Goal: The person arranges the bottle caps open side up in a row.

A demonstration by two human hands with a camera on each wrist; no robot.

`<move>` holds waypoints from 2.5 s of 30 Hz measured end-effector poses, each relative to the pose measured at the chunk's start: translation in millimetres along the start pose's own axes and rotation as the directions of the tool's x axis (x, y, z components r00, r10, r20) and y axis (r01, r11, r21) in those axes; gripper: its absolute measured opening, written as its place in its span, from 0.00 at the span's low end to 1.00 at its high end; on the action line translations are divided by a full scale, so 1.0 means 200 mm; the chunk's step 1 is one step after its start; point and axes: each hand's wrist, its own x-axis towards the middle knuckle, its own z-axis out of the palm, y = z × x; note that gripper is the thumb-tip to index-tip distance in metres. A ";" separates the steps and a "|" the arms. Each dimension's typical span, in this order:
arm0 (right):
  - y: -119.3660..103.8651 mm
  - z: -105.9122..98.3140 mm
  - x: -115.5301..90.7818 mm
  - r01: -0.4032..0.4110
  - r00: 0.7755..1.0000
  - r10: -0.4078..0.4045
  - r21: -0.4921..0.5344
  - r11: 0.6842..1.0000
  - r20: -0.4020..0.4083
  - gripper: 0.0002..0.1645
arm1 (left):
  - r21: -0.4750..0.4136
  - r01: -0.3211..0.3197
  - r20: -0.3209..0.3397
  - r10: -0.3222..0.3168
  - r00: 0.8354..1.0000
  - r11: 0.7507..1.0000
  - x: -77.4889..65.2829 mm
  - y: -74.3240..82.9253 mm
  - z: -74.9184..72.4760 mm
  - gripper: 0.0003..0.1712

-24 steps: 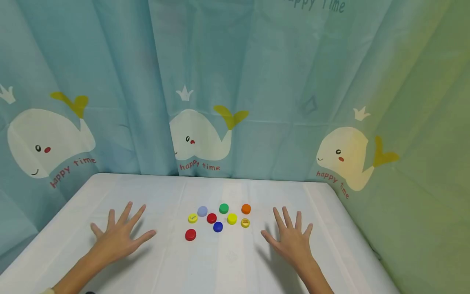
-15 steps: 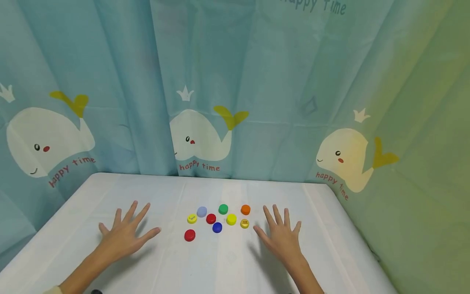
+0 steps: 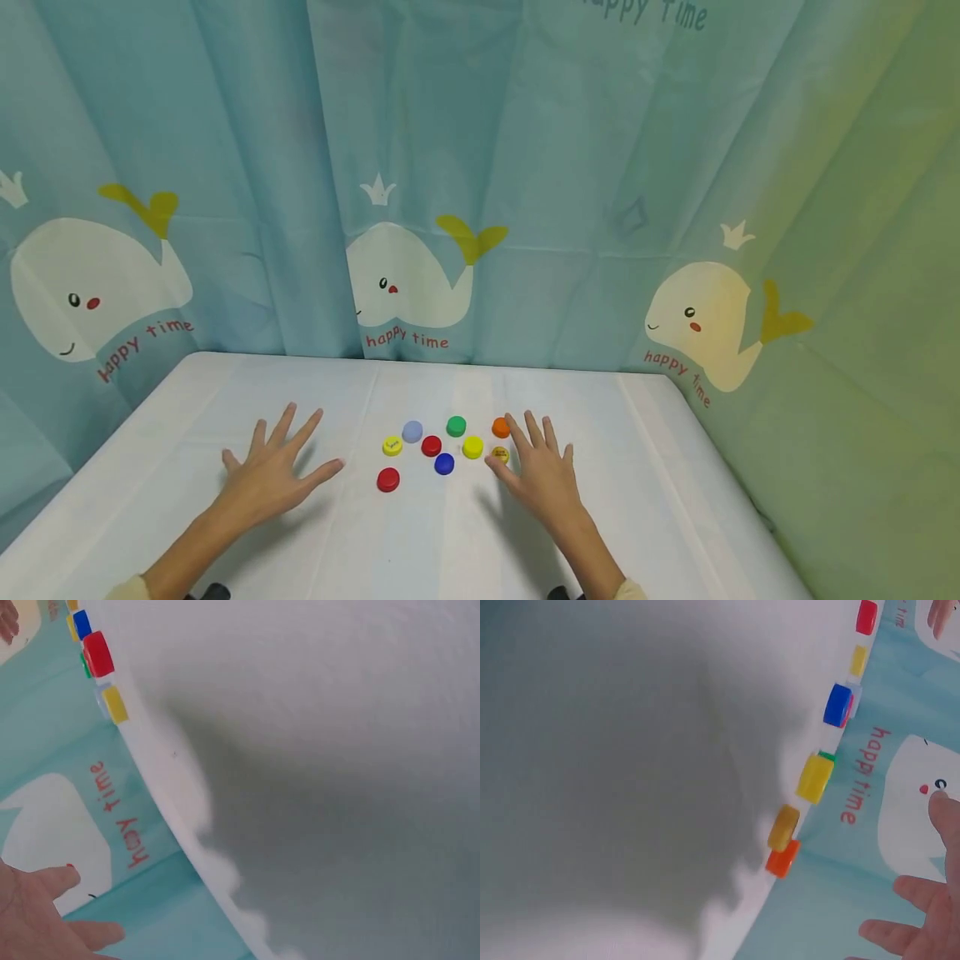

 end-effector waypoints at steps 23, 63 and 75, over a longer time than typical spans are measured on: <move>-0.12 0.04 0.04 0.078 0.996 -0.076 0.042 0.996 -0.044 0.37 | 0.032 -0.065 -0.015 0.065 0.998 0.997 0.00 0.07 0.08 0.58; -0.33 0.09 0.11 0.121 0.986 -0.156 0.368 0.922 0.066 0.38 | -0.297 -0.167 -0.047 0.161 0.986 0.940 0.02 0.12 0.10 0.38; -0.39 0.09 0.15 0.142 0.983 -0.175 0.377 0.915 0.054 0.33 | -0.352 -0.150 -0.033 0.148 0.988 0.924 0.07 0.15 0.09 0.34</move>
